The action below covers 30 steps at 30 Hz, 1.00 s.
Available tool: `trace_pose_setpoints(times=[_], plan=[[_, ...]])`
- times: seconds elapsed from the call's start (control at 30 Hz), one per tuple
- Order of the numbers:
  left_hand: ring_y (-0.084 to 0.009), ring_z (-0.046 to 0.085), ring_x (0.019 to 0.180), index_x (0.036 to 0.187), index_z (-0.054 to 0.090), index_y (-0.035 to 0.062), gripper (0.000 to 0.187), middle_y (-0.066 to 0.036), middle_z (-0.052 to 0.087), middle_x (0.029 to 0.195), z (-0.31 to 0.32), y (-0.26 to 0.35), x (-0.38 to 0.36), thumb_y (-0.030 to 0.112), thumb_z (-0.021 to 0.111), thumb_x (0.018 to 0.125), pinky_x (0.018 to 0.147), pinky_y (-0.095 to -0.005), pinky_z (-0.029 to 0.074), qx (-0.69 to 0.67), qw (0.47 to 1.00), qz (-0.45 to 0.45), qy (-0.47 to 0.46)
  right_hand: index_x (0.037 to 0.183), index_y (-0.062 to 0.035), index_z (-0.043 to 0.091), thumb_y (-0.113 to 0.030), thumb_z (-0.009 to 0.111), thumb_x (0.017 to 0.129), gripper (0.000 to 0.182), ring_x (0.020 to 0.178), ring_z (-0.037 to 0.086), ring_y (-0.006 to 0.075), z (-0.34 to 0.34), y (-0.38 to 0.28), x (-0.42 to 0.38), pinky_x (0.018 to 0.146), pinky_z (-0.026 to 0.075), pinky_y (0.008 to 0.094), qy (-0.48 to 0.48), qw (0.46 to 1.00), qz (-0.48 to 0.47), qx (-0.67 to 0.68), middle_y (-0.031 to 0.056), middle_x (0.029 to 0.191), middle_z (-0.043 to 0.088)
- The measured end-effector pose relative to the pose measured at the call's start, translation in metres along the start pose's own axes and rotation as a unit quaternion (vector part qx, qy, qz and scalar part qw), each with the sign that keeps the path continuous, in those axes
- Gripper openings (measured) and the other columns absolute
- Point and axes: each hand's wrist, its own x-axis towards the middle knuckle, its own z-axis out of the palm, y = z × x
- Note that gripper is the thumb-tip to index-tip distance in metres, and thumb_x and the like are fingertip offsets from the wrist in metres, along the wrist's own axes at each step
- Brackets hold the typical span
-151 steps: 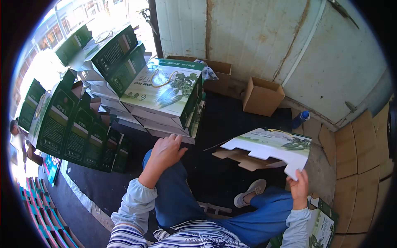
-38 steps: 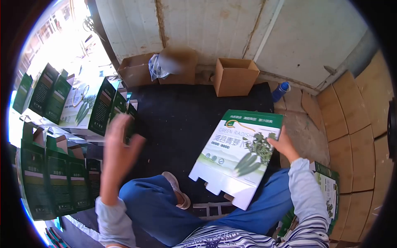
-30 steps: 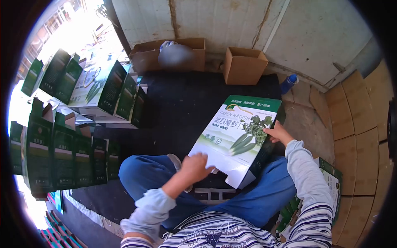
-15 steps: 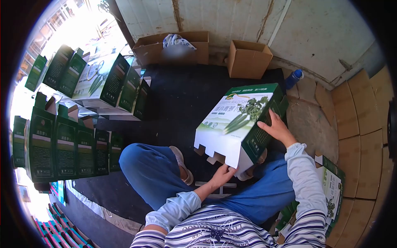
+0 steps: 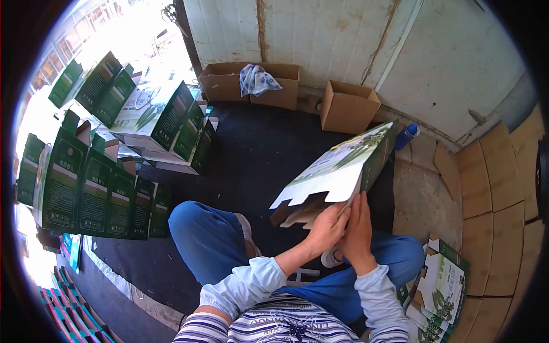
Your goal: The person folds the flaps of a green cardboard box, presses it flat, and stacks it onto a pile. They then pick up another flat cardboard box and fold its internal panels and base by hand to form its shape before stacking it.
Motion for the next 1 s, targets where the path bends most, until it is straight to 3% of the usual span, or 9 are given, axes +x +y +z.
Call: trace_pose_setpoints(times=[0.07, 0.2, 0.33, 0.47, 0.63, 0.73, 0.87, 0.93, 1.0], plan=[[-0.0385, 0.055, 0.109, 0.129, 0.045, -0.0049, 0.044, -0.026, 0.058, 0.115, 0.005, 0.016, 0.005, 0.023, 0.048, 0.096, 0.092, -0.0381, 0.044, -0.004, 0.999, -0.024, -0.024, 0.140, -0.0009, 0.030, -0.017, 0.067, 0.079, 0.074, 0.122, 0.042, 0.0440, 0.003, 0.006, 0.001, 0.099, 0.040, 0.0466, 0.067, 0.997, 0.009, -0.023, 0.0285, 0.139, 0.035], [-0.0398, 0.050, 0.114, 0.131, 0.043, -0.0039, 0.060, -0.025, 0.050, 0.125, 0.004, 0.040, 0.009, 0.028, 0.064, 0.084, 0.097, -0.0418, 0.041, 0.105, 0.984, 0.145, -0.004, 0.130, -0.0008, 0.047, -0.006, 0.059, 0.082, 0.049, 0.113, 0.053, 0.0372, -0.019, 0.023, 0.019, 0.093, 0.046, 0.0421, 0.134, 0.991, 0.002, -0.005, 0.0203, 0.128, 0.051], [-0.0382, 0.040, 0.126, 0.134, 0.039, -0.0019, 0.094, -0.023, 0.040, 0.136, -0.034, 0.041, -0.016, 0.032, 0.084, 0.060, 0.104, -0.0456, 0.032, 0.393, 0.853, 0.320, 0.122, 0.115, 0.0010, 0.060, -0.008, 0.057, 0.088, 0.029, 0.096, 0.062, 0.0324, -0.034, 0.034, 0.044, 0.083, 0.049, 0.0356, 0.197, 0.977, 0.013, 0.076, 0.0179, 0.106, 0.064], [-0.0418, 0.036, 0.128, 0.139, 0.028, -0.0038, 0.091, -0.029, 0.035, 0.139, -0.077, 0.009, -0.034, 0.034, 0.075, 0.072, 0.105, -0.0449, 0.031, 0.429, 0.885, 0.081, 0.161, 0.100, 0.0034, 0.061, -0.020, 0.056, 0.093, 0.025, 0.076, 0.065, 0.0294, -0.062, 0.012, 0.081, 0.065, 0.047, 0.0345, 0.190, 0.954, 0.080, 0.217, 0.0175, 0.083, 0.065], [-0.0393, 0.052, 0.111, 0.137, 0.031, -0.0024, 0.064, -0.027, 0.045, 0.124, -0.112, 0.040, -0.038, 0.018, 0.055, 0.081, 0.089, -0.0422, 0.047, 0.326, 0.944, -0.050, -0.012, 0.093, 0.0055, 0.062, -0.028, 0.058, 0.092, 0.034, 0.062, 0.060, 0.0213, -0.090, 0.002, 0.144, 0.059, 0.046, 0.0320, 0.058, 0.979, 0.004, 0.197, 0.0145, 0.070, 0.063], [-0.0408, 0.052, 0.108, 0.128, 0.039, -0.0008, 0.051, -0.026, 0.047, 0.120, -0.125, 0.019, -0.034, 0.012, 0.053, 0.081, 0.087, -0.0430, 0.047, 0.298, 0.950, 0.091, -0.019, 0.091, 0.0057, 0.063, -0.033, 0.059, 0.090, 0.039, 0.058, 0.060, 0.0237, -0.078, 0.004, 0.175, 0.057, 0.046, 0.0327, 0.016, 0.951, 0.021, 0.308, 0.0159, 0.065, 0.062], [-0.0421, 0.052, 0.106, 0.118, 0.047, -0.0005, 0.039, -0.025, 0.051, 0.113, -0.120, 0.033, -0.042, 0.005, 0.051, 0.080, 0.089, -0.0425, 0.045, 0.240, 0.970, 0.027, -0.017, 0.092, 0.0098, 0.062, -0.044, 0.062, 0.085, 0.054, 0.066, 0.066, 0.0306, -0.036, 0.029, 0.191, 0.059, 0.047, 0.0367, -0.035, 0.977, 0.076, 0.196, 0.0202, 0.068, 0.064], [-0.0402, 0.053, 0.107, 0.116, 0.052, -0.0010, 0.037, -0.023, 0.054, 0.111, -0.117, 0.023, -0.039, 0.002, 0.051, 0.079, 0.090, -0.0386, 0.044, 0.205, 0.979, -0.010, -0.010, 0.102, 0.0070, 0.062, -0.044, 0.063, 0.084, 0.054, 0.085, 0.067, 0.0297, -0.001, 0.039, 0.174, 0.076, 0.050, 0.0359, -0.010, 0.984, 0.086, 0.156, 0.0232, 0.085, 0.067], [-0.0355, 0.054, 0.109, 0.123, 0.047, -0.0012, 0.045, -0.023, 0.054, 0.113, -0.122, 0.003, -0.034, -0.001, 0.049, 0.078, 0.090, -0.0364, 0.044, 0.159, 0.986, -0.041, -0.001, 0.115, 0.0058, 0.056, -0.044, 0.063, 0.084, 0.059, 0.093, 0.065, 0.0296, 0.004, 0.026, 0.151, 0.083, 0.049, 0.0360, -0.094, 0.958, 0.137, 0.233, 0.0236, 0.092, 0.066]])
